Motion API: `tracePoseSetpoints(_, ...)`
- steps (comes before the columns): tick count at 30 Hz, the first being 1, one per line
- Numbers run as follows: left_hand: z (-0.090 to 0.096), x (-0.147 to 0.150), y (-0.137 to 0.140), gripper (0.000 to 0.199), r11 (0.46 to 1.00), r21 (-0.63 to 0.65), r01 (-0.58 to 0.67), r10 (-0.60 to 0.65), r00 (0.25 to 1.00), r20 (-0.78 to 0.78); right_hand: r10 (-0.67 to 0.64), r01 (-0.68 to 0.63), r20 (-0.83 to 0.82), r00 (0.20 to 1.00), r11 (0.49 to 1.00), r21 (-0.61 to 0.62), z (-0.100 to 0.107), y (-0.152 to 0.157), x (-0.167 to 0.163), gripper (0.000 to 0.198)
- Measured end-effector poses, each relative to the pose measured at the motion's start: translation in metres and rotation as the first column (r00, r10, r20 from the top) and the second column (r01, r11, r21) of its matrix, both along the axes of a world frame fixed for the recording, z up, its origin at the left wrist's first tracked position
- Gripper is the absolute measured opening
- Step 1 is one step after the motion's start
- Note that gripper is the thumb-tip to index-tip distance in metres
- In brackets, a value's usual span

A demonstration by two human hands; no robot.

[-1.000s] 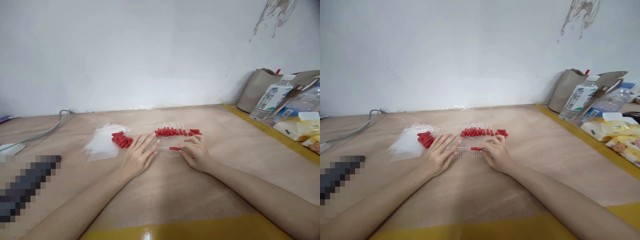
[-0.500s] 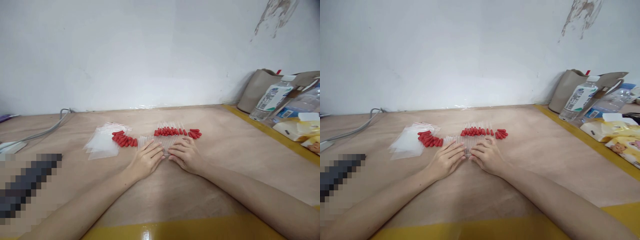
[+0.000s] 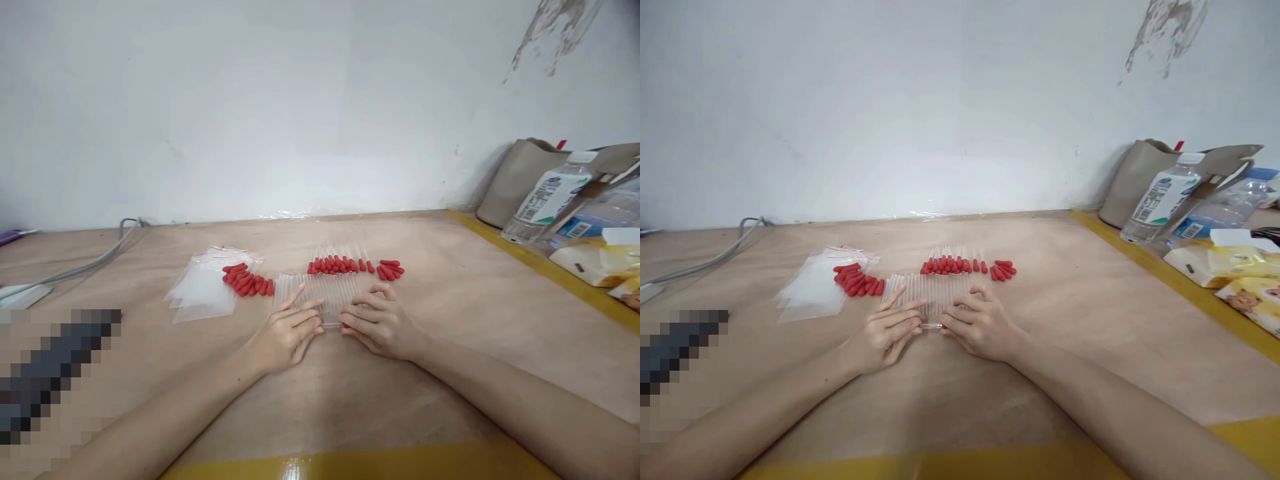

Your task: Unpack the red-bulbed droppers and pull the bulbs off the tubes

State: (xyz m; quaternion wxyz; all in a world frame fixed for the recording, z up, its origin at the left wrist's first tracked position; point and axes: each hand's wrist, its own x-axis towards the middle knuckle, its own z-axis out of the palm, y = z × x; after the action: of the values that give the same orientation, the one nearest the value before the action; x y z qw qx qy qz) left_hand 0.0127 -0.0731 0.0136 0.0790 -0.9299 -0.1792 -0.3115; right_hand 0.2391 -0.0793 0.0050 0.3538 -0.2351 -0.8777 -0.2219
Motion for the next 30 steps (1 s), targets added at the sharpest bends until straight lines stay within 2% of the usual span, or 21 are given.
tracePoseSetpoints(6, 0.000, -0.001, -0.003, 0.013, 1.000, -0.008, 0.016, -0.016, 1.000, 0.006, -0.003, -0.001, 0.044, 0.999, 0.995, 0.102, -0.004, -0.001, 0.007, 0.013)
tracePoseSetpoints(10, -0.003, -0.005, 0.000, 0.015, 0.999, -0.007, 0.033, -0.033, 0.999, 0.011, 0.004, -0.010, 0.051, 0.999, 0.992, 0.126, -0.003, -0.002, 0.015, 0.015)
tracePoseSetpoints(12, -0.004, -0.012, 0.005, 0.017, 1.000, 0.009, 0.001, -0.002, 0.999, 0.054, -0.014, 0.012, 0.014, 1.000, 0.993, 0.116, -0.001, 0.000, 0.024, 0.015)
tracePoseSetpoints(15, -0.001, -0.027, 0.015, 0.016, 0.988, -0.005, -0.157, 0.155, 0.972, 0.179, -0.144, 0.151, -0.154, 0.977, 0.988, 0.037, 0.002, 0.008, 0.044, 0.014)
tracePoseSetpoints(17, 0.002, -0.034, 0.022, 0.017, 0.956, -0.037, -0.291, 0.290, 0.919, 0.268, -0.232, 0.219, -0.265, 0.936, 0.973, -0.078, 0.005, 0.018, 0.056, 0.014)
tracePoseSetpoints(19, 0.006, -0.036, 0.028, 0.020, 0.922, -0.057, -0.383, 0.381, 0.871, 0.310, -0.294, 0.225, -0.348, 0.890, 0.948, -0.226, 0.010, 0.030, 0.065, 0.018)
tracePoseSetpoints(23, 0.006, -0.033, 0.036, 0.030, 0.912, -0.033, -0.408, 0.401, 0.873, 0.278, -0.459, 0.245, -0.444, 0.769, 0.854, -0.459, 0.025, 0.059, 0.076, 0.023)
tracePoseSetpoints(25, 0.003, -0.031, 0.038, 0.033, 0.925, -0.008, -0.381, 0.368, 0.888, 0.276, -0.579, 0.242, -0.476, 0.662, 0.766, -0.595, 0.031, 0.074, 0.081, 0.024)
tracePoseSetpoints(27, -0.002, -0.031, 0.040, 0.031, 0.934, 0.026, -0.357, 0.338, 0.904, 0.262, -0.662, 0.185, -0.479, 0.576, 0.677, -0.713, 0.032, 0.085, 0.087, 0.024)
tracePoseSetpoints(30, -0.006, -0.030, 0.042, 0.027, 0.933, 0.108, -0.343, 0.322, 0.931, 0.172, -0.712, 0.088, -0.459, 0.532, 0.585, -0.806, 0.027, 0.094, 0.093, 0.025)
